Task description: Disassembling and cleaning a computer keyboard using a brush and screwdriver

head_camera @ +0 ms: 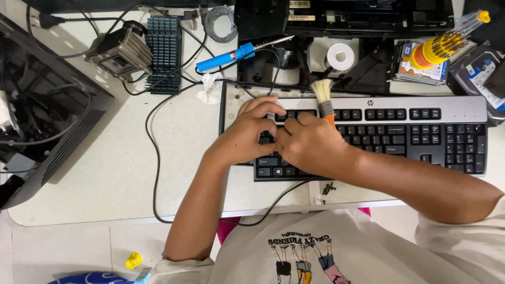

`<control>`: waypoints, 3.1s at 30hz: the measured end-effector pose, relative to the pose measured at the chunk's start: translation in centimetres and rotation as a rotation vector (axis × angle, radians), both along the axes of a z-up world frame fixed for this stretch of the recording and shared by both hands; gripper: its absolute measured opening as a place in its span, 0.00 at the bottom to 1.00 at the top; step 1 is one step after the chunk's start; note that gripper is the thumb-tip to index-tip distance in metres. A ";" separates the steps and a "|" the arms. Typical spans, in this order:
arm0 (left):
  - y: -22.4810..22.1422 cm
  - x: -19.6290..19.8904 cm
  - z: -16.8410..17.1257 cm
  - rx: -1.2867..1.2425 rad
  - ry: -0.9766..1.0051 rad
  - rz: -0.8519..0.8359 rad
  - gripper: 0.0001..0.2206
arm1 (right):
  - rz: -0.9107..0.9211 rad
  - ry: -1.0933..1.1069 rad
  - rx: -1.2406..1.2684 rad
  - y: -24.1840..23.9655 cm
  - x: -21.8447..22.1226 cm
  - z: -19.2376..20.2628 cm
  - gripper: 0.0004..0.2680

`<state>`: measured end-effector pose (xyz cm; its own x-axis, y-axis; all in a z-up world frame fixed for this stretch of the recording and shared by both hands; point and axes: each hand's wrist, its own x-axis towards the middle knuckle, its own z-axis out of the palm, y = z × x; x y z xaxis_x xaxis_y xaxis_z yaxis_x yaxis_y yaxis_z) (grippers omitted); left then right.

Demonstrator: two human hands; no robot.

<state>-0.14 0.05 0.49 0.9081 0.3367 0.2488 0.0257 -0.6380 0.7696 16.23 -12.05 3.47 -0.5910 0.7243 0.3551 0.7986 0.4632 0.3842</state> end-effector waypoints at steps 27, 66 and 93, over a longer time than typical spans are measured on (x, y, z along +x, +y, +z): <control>0.1 0.0 -0.3 -0.002 -0.001 -0.024 0.10 | -0.127 0.014 -0.112 0.0 0.9 -0.2 0.10; 0.2 0.2 -0.8 -0.030 -0.023 -0.002 0.10 | -0.183 0.156 0.004 0.1 -0.5 0.7 0.11; -0.8 0.5 -0.2 -0.188 -0.386 0.097 0.07 | -0.665 0.493 -0.108 -4.8 10.2 -1.3 0.02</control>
